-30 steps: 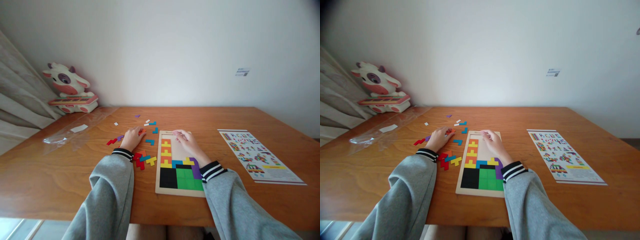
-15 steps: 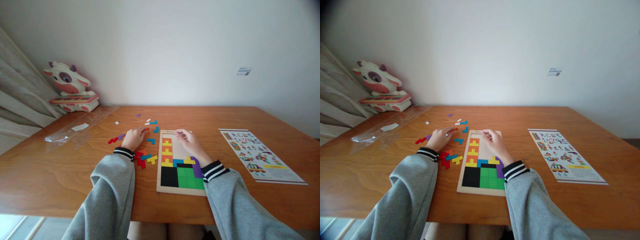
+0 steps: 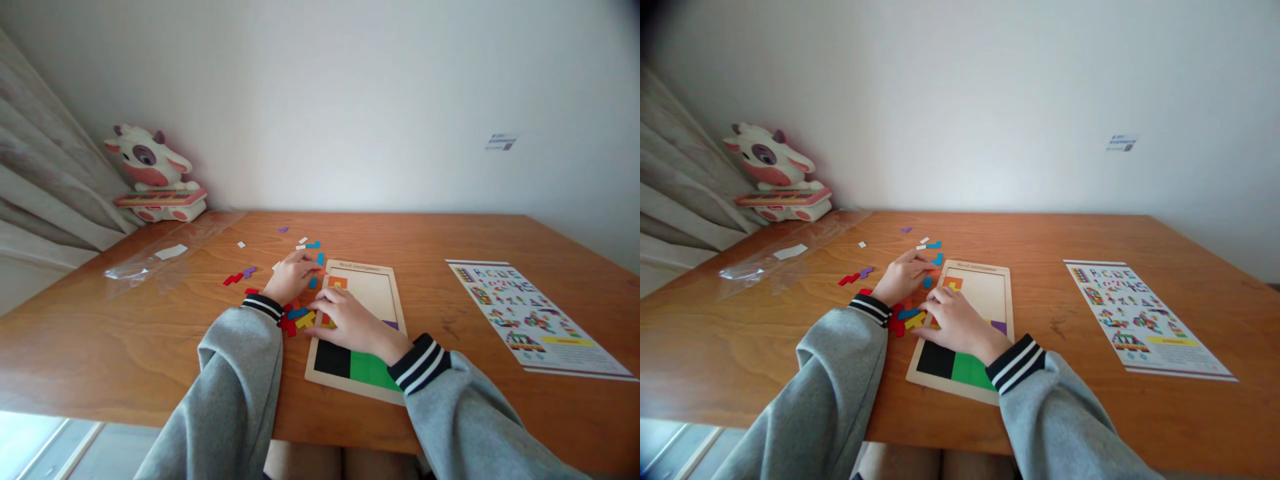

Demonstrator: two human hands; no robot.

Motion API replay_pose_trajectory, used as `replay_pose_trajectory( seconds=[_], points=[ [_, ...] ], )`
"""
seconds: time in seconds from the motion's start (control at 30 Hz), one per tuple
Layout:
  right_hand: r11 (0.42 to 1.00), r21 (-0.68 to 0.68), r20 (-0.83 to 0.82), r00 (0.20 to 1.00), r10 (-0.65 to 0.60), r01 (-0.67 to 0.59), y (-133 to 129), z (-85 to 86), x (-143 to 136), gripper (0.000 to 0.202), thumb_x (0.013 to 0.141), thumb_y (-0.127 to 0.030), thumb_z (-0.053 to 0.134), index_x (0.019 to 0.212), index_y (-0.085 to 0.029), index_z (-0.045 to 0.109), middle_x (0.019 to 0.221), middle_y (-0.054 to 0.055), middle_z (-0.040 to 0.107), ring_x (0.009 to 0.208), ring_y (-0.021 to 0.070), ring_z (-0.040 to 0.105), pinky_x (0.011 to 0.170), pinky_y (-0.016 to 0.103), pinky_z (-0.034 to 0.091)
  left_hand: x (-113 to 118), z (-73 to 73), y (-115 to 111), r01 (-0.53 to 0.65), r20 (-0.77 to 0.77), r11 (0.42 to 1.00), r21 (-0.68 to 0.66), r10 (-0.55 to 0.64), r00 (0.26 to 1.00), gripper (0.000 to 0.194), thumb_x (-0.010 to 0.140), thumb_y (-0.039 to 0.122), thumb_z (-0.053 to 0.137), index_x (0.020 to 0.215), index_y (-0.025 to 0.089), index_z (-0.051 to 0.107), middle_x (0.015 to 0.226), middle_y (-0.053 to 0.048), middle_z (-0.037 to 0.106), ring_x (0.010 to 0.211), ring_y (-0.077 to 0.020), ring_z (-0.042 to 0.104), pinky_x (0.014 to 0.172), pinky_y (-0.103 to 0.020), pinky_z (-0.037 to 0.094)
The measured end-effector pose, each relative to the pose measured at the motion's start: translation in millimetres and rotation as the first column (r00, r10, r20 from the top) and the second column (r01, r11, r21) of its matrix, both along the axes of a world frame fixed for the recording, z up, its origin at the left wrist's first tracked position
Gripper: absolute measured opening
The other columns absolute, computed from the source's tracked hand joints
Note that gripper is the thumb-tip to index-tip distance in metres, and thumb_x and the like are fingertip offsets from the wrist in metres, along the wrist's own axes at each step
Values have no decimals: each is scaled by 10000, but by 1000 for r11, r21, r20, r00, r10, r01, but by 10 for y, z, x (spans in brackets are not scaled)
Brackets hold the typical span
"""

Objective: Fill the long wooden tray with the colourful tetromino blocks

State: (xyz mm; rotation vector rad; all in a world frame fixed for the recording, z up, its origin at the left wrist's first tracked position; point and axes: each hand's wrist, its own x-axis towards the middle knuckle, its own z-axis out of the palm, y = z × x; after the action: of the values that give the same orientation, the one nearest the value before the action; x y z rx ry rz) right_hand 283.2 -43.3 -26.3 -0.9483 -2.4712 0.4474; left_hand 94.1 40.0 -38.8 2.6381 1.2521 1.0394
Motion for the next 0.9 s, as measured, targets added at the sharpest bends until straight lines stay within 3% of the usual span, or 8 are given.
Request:
replay_pose_trajectory(
  seconds=[0.1, 0.27, 0.43, 0.6, 0.73, 0.9],
  points=[
    [1000, -2, 68, 998, -14, 15, -6, 12, -21, 479, 852, -560, 642, 1120, -165, 687, 1041, 117, 633, 1012, 268, 579, 916, 431, 454, 17, 22, -2, -35, 0, 999, 12, 35, 999, 181, 861, 172, 625, 871, 249, 789, 923, -63, 611, 877, -170, 599, 857, -303, 514],
    [990, -136, 156, 988, -15, 36, 25, 123, -60, 370, 803, -469, 739, 1028, -179, 690, 1059, 97, 646, 1003, 264, 602, 871, 403, 461, 36, 50, -41, -9, 111, 986, -168, 28, 993, 241, 861, 166, 569, 936, 254, 781, 858, -23, 643, 748, -117, 610, 771, -241, 529],
    [968, -232, 247, 968, -38, 97, 34, 257, -147, 273, 750, -351, 801, 940, -180, 706, 1008, 85, 675, 889, 226, 631, 764, 332, 458, 65, 61, -78, 68, 229, 949, -309, 4, 973, 389, 737, 81, 513, 1013, 219, 750, 1063, -40, 683, 906, -155, 668, 821, -257, 563],
    [960, -249, 265, 962, -59, 128, 25, 254, -208, 355, 724, -459, 801, 919, -178, 707, 995, 91, 684, 991, 275, 621, 837, 373, 431, 130, 80, -101, 157, 362, 891, -427, 9, 932, 347, 766, 164, 532, 1061, 162, 716, 1179, -101, 652, 965, -203, 682, 831, -313, 585],
    [957, -246, 251, 964, -93, 156, 22, 178, -263, 408, 745, -541, 760, 932, -182, 707, 998, 93, 673, 984, 276, 616, 833, 377, 413, 217, 30, -93, 203, 432, 851, -485, 31, 901, 342, 814, 299, 633, 1126, 163, 660, 1078, -91, 716, 882, -201, 703, 815, -333, 586],
    [938, -309, 237, 968, -86, 159, 5, 203, -314, 367, 720, -473, 797, 917, -178, 704, 1008, 88, 683, 960, 268, 612, 814, 366, 384, 256, -41, -62, 175, 502, 838, -517, 131, 855, 341, 770, 358, 723, 1039, 155, 669, 909, -69, 753, 835, -199, 706, 784, -317, 575]
  ],
)
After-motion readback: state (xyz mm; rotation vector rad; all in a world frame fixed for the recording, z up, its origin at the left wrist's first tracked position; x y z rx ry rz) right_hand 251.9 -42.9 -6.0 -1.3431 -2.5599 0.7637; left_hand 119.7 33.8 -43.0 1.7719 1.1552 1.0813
